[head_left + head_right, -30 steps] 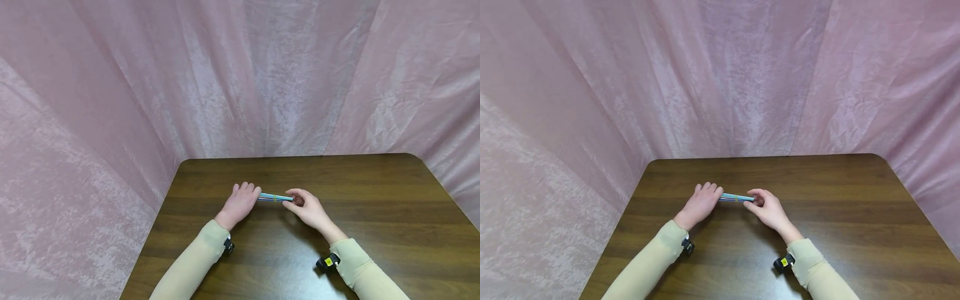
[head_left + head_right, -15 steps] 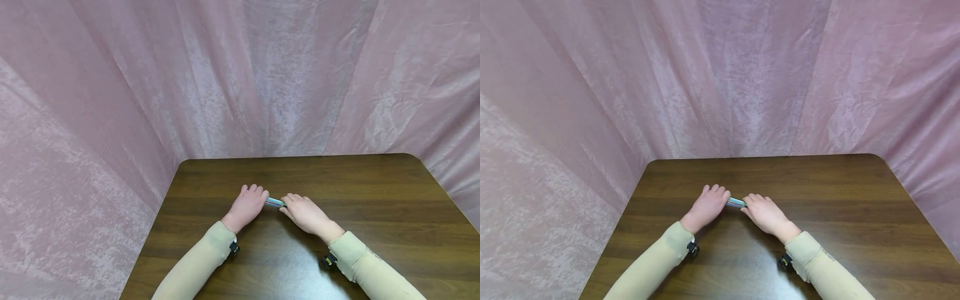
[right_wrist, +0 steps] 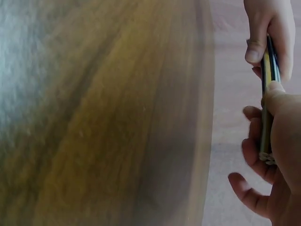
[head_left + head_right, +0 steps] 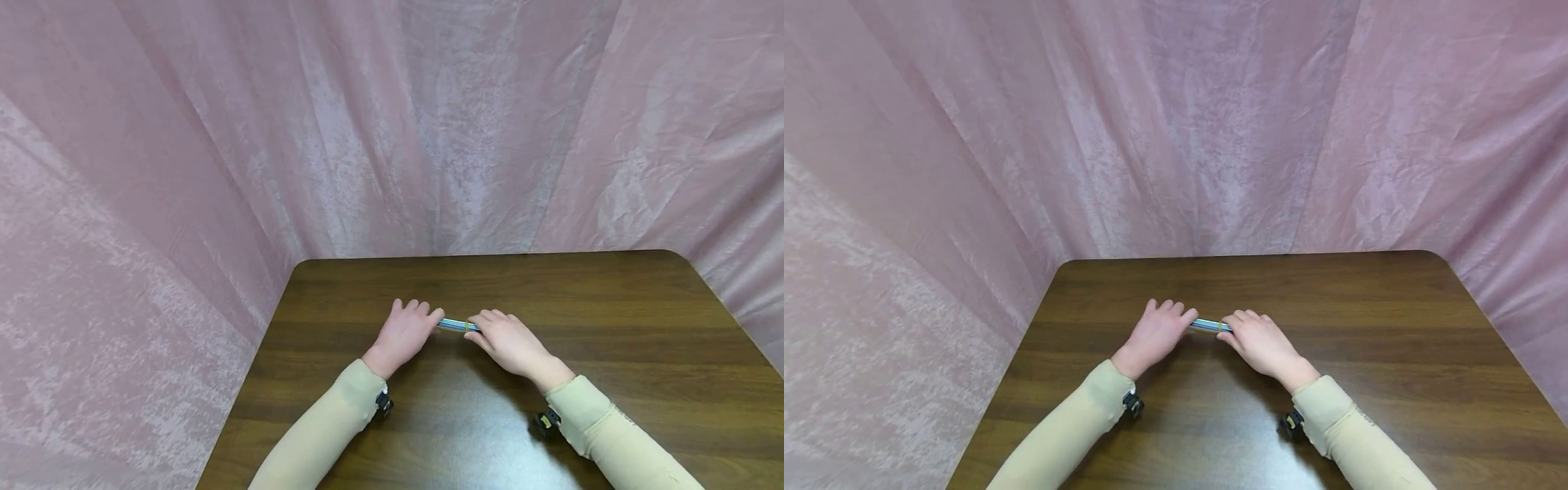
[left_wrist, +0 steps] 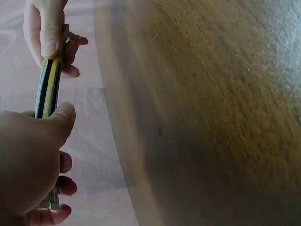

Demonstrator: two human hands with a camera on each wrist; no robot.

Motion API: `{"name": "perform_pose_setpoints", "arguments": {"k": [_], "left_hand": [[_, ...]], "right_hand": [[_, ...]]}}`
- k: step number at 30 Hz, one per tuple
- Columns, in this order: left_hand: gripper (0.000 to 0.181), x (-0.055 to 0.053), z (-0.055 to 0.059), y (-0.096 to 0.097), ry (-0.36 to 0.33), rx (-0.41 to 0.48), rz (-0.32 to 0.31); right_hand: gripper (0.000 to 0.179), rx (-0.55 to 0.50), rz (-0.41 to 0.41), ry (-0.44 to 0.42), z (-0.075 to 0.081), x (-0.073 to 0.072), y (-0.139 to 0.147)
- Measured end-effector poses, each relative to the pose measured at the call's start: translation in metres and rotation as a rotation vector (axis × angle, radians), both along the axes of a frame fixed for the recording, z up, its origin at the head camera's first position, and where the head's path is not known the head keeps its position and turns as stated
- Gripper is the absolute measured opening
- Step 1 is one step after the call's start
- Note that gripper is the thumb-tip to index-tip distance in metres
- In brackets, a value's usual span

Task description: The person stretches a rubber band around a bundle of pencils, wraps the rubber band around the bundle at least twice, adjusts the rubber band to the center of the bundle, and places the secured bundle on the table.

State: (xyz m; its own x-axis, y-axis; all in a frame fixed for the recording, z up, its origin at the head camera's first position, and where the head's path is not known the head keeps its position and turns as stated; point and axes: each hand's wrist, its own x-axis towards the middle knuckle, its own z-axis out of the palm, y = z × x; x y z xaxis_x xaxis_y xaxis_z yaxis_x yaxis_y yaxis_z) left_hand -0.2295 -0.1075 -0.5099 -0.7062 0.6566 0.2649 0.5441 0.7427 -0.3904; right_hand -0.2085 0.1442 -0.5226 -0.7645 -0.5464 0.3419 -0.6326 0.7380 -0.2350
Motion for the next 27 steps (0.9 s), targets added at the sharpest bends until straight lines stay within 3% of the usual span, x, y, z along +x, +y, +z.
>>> {"name": "perform_pose_setpoints", "arguments": {"k": [6,16,22,27], "left_hand": [[0.011,0.003,-0.001,0.006,0.025,-0.011,0.039],[0.006,0.004,-0.006,0.011,0.080,-0.018,0.050],[0.020,0.005,-0.006,0.015,0.139,-0.073,0.040],[0.025,0.008,-0.003,0.020,0.126,-0.092,0.032]], "right_hand": [[0.024,0.017,-0.018,-0.007,0.001,-0.002,0.001],[0.020,0.085,0.009,0.083,0.002,-0.004,-0.002],[0.021,0.123,0.014,0.135,-0.003,-0.005,0.000],[0.026,0.110,0.016,0.145,-0.005,-0.005,-0.001]]}}
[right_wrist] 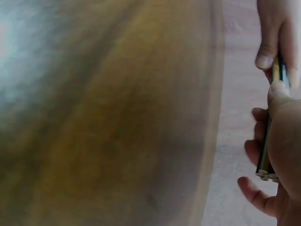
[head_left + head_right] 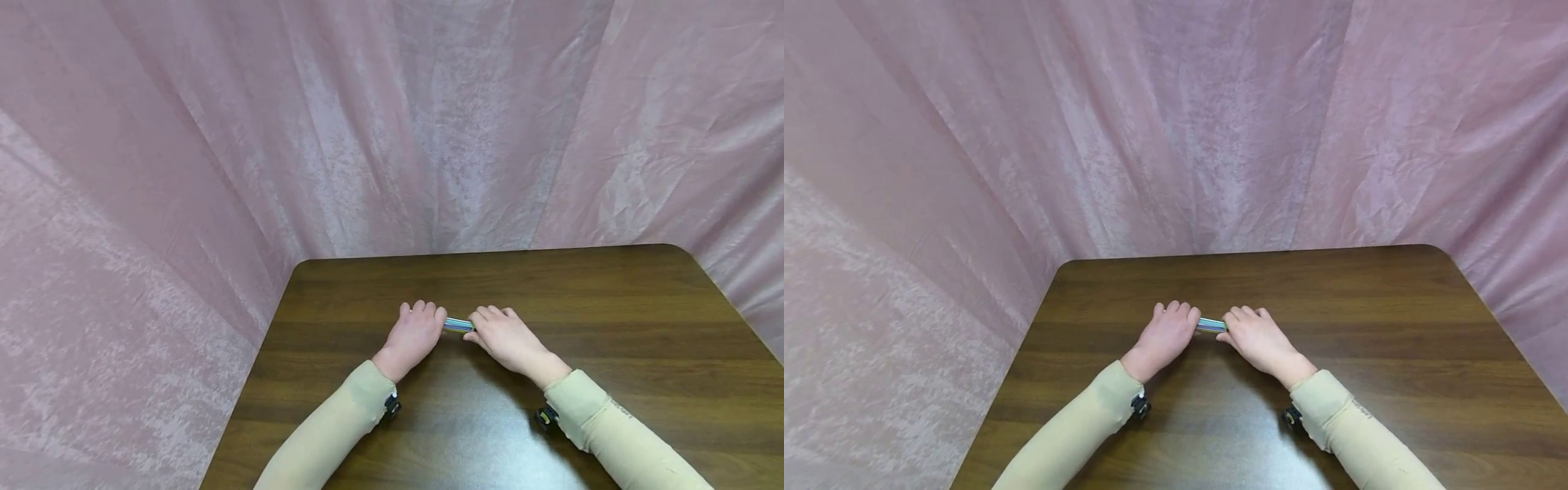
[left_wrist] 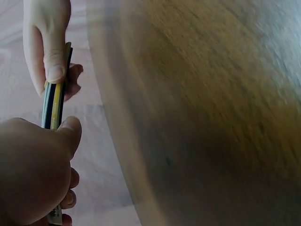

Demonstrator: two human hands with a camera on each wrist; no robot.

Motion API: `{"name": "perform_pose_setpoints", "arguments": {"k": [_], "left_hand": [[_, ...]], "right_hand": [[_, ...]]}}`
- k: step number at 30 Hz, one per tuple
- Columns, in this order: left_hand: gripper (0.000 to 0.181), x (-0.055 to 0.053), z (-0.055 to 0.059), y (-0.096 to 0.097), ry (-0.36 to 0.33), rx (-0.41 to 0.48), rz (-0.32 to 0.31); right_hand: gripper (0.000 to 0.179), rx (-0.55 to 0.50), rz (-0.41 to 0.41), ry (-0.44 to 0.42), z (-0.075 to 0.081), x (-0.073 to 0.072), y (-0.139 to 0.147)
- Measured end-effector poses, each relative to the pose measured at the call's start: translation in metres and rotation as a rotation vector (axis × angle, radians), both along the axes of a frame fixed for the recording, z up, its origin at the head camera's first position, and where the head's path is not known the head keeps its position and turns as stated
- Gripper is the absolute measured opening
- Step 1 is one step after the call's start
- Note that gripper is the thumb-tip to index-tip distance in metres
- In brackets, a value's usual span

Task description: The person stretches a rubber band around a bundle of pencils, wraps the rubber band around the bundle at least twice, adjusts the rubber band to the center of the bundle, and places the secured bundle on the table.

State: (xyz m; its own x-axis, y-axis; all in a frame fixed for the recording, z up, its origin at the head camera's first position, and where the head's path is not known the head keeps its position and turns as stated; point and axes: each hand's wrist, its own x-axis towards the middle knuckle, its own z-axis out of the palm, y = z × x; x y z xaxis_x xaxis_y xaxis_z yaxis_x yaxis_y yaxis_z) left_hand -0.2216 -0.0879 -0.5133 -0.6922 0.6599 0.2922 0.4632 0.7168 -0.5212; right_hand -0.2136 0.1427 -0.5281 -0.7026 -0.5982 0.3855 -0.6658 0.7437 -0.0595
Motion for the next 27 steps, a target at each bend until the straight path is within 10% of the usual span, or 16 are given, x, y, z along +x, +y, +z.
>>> {"name": "perform_pose_setpoints", "arguments": {"k": [10,19,27], "left_hand": [[0.036,0.001,0.004,-0.001,-0.219,0.084,-0.005],[0.040,0.003,-0.002,0.003,-0.114,0.059,-0.045],[0.040,0.005,-0.005,0.006,-0.089,0.025,-0.030]], "right_hand": [[0.040,-0.061,-0.024,-0.077,-0.002,0.001,0.015],[0.025,0.032,0.060,0.084,-0.007,-0.002,0.009],[0.024,0.045,0.043,0.064,-0.009,0.000,0.006]]}}
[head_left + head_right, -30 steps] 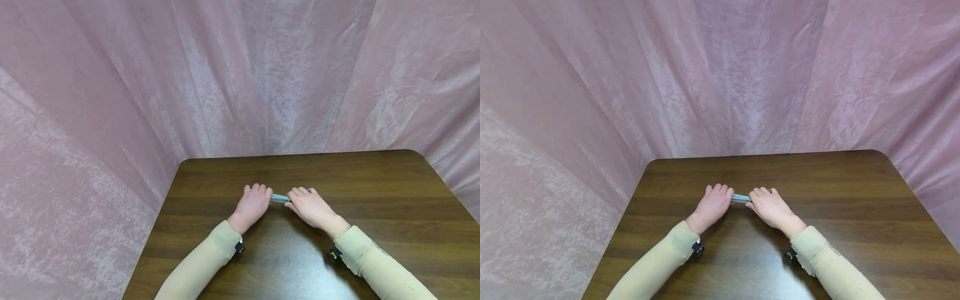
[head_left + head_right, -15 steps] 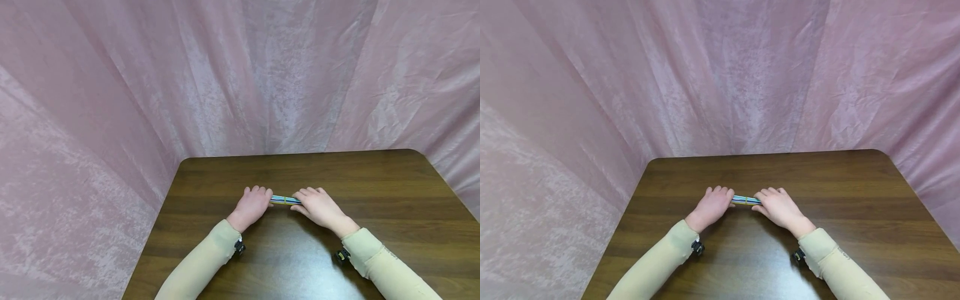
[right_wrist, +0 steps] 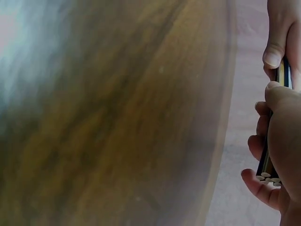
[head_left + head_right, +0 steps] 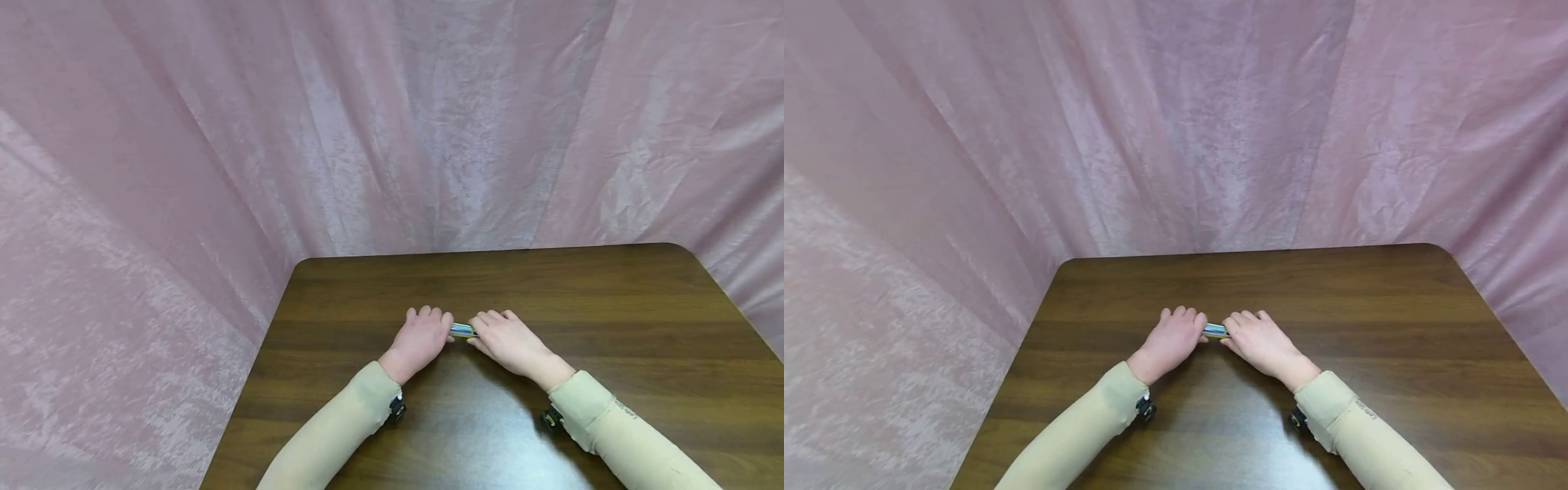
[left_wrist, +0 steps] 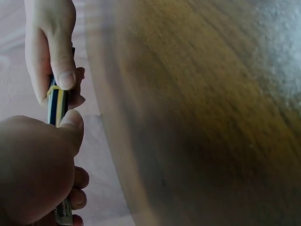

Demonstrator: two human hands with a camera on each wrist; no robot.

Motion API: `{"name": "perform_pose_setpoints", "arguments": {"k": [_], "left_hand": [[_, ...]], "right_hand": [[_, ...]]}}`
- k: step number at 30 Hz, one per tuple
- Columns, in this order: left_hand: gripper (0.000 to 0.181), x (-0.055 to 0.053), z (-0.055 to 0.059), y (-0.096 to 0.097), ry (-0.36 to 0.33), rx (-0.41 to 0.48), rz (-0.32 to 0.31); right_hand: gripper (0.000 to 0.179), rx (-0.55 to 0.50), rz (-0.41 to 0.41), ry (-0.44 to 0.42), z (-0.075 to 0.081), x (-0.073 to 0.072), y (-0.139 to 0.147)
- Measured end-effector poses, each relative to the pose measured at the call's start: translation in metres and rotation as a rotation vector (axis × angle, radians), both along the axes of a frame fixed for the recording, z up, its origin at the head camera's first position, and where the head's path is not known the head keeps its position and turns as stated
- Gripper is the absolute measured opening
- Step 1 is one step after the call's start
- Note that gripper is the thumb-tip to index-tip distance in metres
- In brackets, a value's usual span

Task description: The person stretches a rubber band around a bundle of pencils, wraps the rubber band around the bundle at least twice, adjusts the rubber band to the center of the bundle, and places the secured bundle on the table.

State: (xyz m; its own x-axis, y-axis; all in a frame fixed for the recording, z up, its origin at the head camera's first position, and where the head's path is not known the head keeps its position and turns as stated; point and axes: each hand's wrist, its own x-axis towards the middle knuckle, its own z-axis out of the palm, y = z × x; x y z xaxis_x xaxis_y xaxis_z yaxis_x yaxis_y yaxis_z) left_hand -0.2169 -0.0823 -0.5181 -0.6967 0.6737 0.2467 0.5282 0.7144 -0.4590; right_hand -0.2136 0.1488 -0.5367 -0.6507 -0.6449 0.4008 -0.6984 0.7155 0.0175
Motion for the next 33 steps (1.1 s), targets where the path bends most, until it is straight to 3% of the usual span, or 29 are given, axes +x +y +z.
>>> {"name": "perform_pose_setpoints", "arguments": {"k": [6,14,19,23,25,28,33], "left_hand": [[0.039,0.001,-0.002,0.000,-0.052,0.002,0.000],[0.037,0.002,0.005,0.000,-0.209,0.065,0.010],[0.034,0.003,0.014,-0.002,-0.277,0.119,0.056],[0.034,0.002,0.015,-0.001,-0.243,0.117,0.047],[0.035,0.002,0.015,0.001,-0.204,0.110,0.036],[0.035,0.003,0.016,0.003,-0.169,0.099,0.026],[0.035,0.004,0.015,0.004,-0.174,0.088,0.008]], "right_hand": [[0.028,0.001,0.002,-0.030,0.002,0.002,-0.001],[0.049,-0.063,-0.057,-0.211,0.010,0.006,0.002],[0.034,-0.069,-0.045,-0.142,0.014,0.004,0.006],[0.022,-0.039,0.021,-0.026,0.016,0.001,0.005],[0.022,-0.034,0.035,-0.008,0.017,0.000,0.004],[0.027,-0.038,0.026,-0.026,0.017,0.000,0.004],[0.042,-0.090,0.009,-0.082,0.016,0.001,0.003]]}}
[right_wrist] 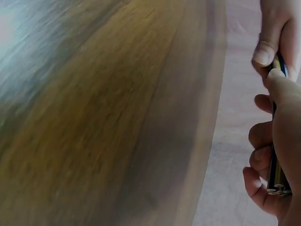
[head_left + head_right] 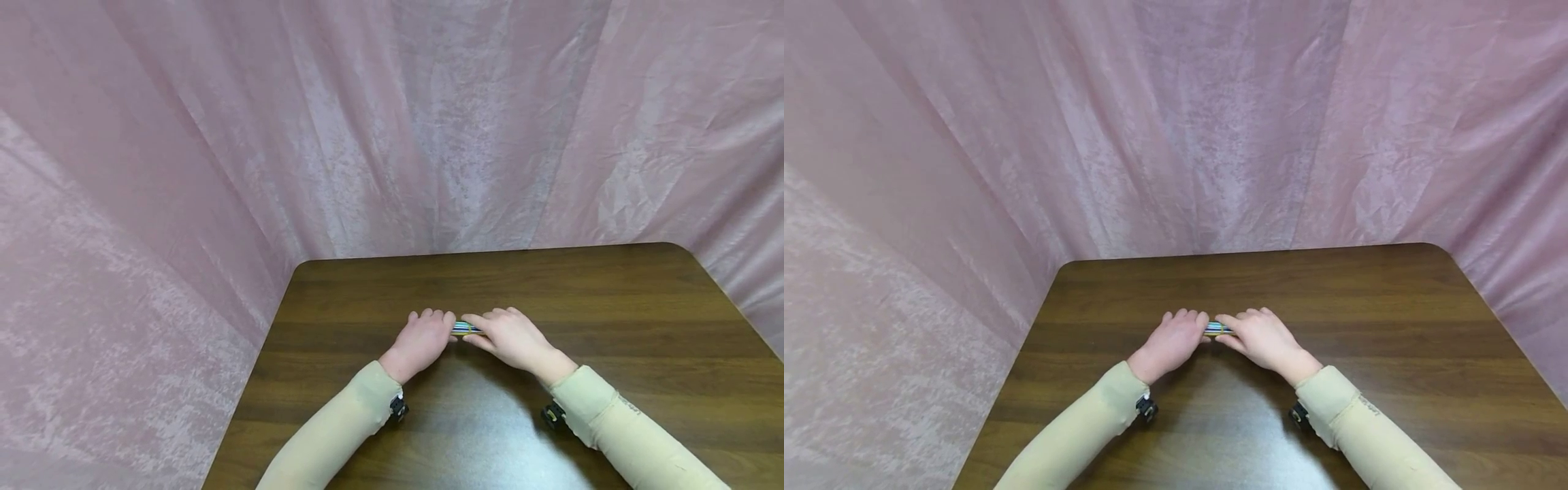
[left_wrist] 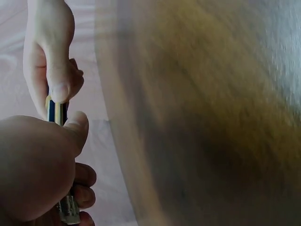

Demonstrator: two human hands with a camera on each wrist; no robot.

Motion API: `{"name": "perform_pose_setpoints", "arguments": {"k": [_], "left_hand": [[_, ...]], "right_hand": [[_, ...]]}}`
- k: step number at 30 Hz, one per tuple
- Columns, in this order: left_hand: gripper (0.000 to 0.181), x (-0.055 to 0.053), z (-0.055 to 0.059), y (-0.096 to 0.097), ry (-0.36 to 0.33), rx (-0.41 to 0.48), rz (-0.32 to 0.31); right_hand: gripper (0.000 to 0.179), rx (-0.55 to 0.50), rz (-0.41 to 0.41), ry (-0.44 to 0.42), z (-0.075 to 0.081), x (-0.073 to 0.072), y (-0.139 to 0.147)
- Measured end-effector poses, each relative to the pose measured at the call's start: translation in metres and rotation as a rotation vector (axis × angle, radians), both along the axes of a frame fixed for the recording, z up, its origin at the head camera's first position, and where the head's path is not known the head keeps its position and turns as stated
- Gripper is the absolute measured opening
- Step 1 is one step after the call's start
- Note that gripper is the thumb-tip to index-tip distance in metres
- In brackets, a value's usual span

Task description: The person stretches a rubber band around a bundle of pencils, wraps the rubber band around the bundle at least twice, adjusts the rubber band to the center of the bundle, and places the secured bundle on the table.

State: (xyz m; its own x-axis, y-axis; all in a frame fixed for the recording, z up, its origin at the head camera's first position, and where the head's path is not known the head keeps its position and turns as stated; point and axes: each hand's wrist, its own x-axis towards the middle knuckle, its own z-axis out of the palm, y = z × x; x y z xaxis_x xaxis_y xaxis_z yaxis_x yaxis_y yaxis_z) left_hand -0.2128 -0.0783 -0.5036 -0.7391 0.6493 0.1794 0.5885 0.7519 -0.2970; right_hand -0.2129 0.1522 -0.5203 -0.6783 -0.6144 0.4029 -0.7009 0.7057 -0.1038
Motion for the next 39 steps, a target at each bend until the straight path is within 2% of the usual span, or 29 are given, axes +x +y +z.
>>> {"name": "perform_pose_setpoints", "arguments": {"k": [5,10,14,17,21,23,27,30,34,39], "left_hand": [[0.036,-0.0016,-0.0016,-0.0026,0.020,0.006,0.002],[0.039,-0.0031,-0.0026,-0.0036,0.058,-0.010,0.006],[0.038,-0.0036,-0.0042,-0.0025,0.088,-0.014,0.002],[0.036,-0.0031,-0.0039,-0.0006,0.075,-0.002,-0.003],[0.027,-0.0019,-0.0034,0.0014,0.019,0.006,-0.008],[0.027,-0.0018,-0.0032,0.0017,-0.003,0.001,-0.007],[0.035,-0.0031,-0.0039,-0.0007,0.003,-0.008,-0.005],[0.036,-0.0046,-0.0042,-0.0040,-0.003,-0.001,-0.002],[0.035,-0.0054,-0.0036,-0.0069,-0.031,0.006,0.000],[0.034,-0.0044,-0.0040,-0.0062,-0.042,0.010,-0.003]], "right_hand": [[0.045,0.010,-0.029,-0.039,0.0023,0.0007,-0.0032],[0.035,0.021,-0.045,-0.044,0.0043,0.0013,-0.0034],[0.029,-0.016,-0.024,-0.035,0.0039,-0.0004,-0.0032],[0.029,-0.075,-0.021,-0.041,0.0042,-0.0009,-0.0028],[0.038,-0.122,-0.030,-0.068,0.0053,-0.0004,-0.0032],[0.044,-0.113,-0.040,-0.091,0.0061,0.0005,-0.0034],[0.048,-0.050,-0.066,-0.119,0.0069,0.0027,-0.0030],[0.040,-0.023,-0.066,-0.101,0.0057,0.0027,-0.0024],[0.028,-0.033,-0.028,-0.057,0.0049,0.0013,-0.0037],[0.036,-0.042,-0.002,-0.048,0.0037,0.0014,-0.0056]]}}
